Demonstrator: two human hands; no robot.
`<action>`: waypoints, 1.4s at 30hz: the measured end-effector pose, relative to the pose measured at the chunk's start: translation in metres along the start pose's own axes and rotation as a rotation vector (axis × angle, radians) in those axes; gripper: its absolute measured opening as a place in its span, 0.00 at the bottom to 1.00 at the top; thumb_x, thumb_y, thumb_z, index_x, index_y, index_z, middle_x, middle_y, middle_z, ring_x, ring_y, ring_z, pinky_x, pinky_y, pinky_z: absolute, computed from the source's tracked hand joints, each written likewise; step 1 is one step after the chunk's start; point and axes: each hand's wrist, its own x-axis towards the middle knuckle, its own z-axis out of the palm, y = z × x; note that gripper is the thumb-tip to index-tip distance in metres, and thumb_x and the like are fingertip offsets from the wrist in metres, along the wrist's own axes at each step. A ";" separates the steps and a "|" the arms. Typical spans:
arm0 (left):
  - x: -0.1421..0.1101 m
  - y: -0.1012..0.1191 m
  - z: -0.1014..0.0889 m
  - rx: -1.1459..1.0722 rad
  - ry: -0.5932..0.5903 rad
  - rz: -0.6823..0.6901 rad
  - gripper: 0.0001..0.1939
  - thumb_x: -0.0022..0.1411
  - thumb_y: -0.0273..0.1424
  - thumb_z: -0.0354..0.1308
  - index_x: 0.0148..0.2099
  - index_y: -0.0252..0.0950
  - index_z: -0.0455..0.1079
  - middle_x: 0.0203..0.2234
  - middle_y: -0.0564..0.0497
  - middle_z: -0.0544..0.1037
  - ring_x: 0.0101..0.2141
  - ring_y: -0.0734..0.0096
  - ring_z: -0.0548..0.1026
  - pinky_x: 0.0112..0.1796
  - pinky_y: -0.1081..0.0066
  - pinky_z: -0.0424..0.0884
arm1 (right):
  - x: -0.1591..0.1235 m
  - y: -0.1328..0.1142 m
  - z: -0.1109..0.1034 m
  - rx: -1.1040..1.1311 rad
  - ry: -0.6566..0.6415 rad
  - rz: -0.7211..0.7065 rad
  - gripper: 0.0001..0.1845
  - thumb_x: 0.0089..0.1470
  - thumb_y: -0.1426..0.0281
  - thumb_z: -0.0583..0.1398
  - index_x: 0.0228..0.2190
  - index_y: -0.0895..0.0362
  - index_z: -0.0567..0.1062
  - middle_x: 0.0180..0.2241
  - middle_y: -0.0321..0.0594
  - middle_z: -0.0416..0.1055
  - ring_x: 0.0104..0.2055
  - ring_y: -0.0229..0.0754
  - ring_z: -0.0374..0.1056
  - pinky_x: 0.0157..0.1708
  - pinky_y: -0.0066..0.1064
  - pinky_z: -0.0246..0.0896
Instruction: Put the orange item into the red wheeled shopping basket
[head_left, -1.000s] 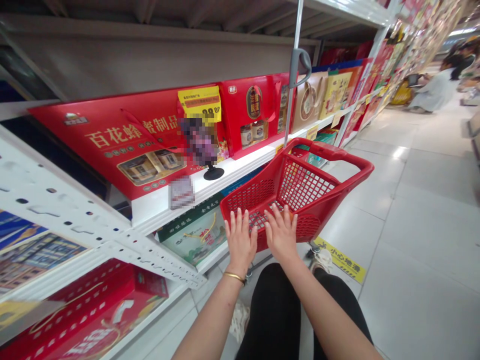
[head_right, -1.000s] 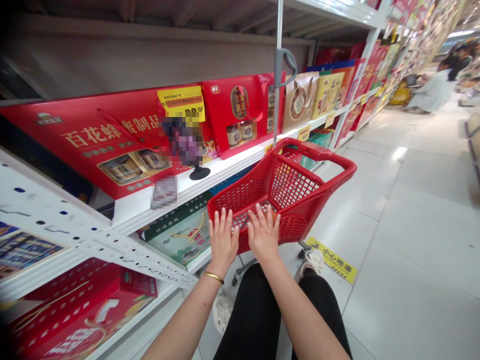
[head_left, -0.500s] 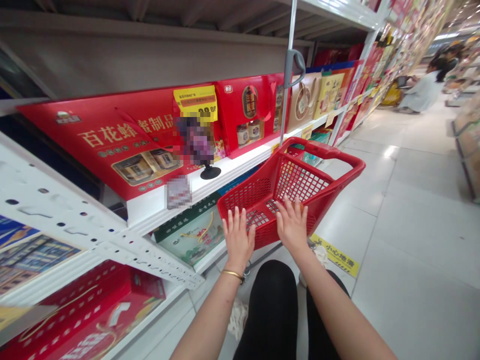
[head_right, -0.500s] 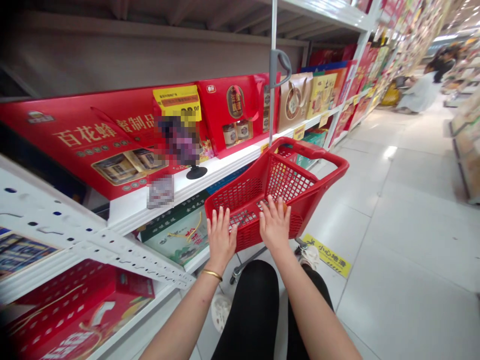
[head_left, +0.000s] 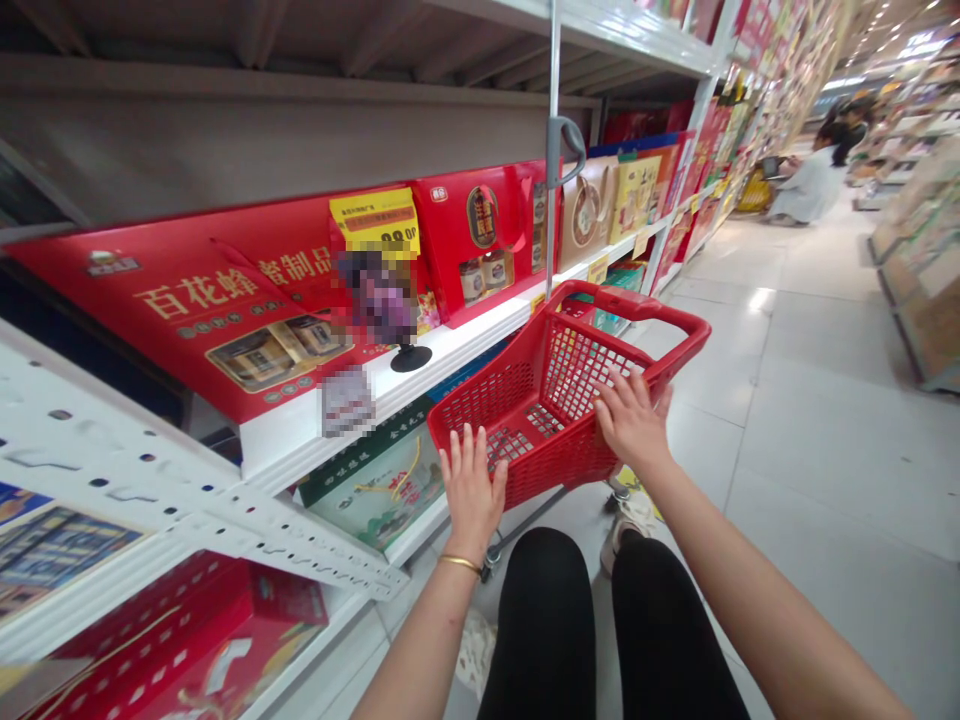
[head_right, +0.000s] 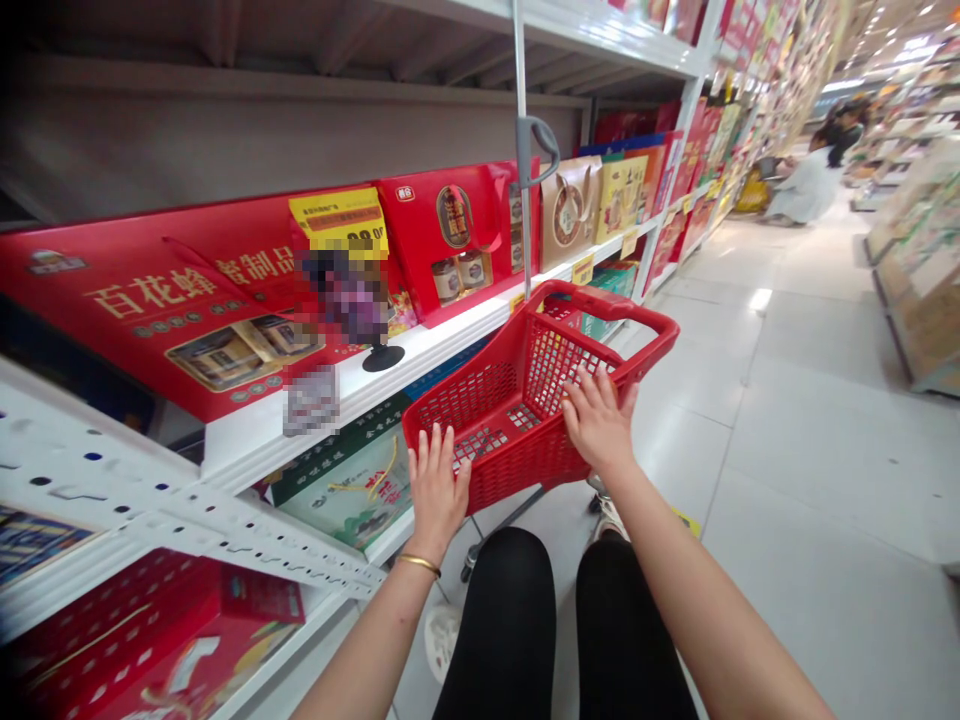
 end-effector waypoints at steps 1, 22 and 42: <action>0.000 0.000 0.000 0.000 -0.001 -0.003 0.33 0.79 0.43 0.48 0.79 0.36 0.55 0.77 0.40 0.54 0.77 0.46 0.45 0.73 0.38 0.48 | 0.007 0.008 0.000 -0.017 0.010 0.029 0.23 0.73 0.63 0.52 0.63 0.52 0.76 0.73 0.45 0.61 0.79 0.58 0.45 0.73 0.72 0.16; 0.072 0.080 0.010 0.051 -0.293 0.169 0.38 0.77 0.55 0.44 0.79 0.41 0.56 0.78 0.42 0.52 0.76 0.43 0.51 0.72 0.39 0.53 | 0.069 0.107 -0.037 -0.148 -0.021 -0.051 0.24 0.73 0.60 0.51 0.60 0.52 0.78 0.71 0.47 0.65 0.77 0.60 0.51 0.74 0.72 0.26; 0.062 0.100 0.014 -0.022 -0.409 0.392 0.42 0.69 0.66 0.50 0.76 0.51 0.61 0.76 0.45 0.60 0.76 0.43 0.53 0.71 0.41 0.55 | 0.044 0.119 -0.078 -0.235 0.006 -0.016 0.22 0.69 0.64 0.52 0.35 0.55 0.85 0.44 0.47 0.82 0.62 0.56 0.64 0.72 0.59 0.39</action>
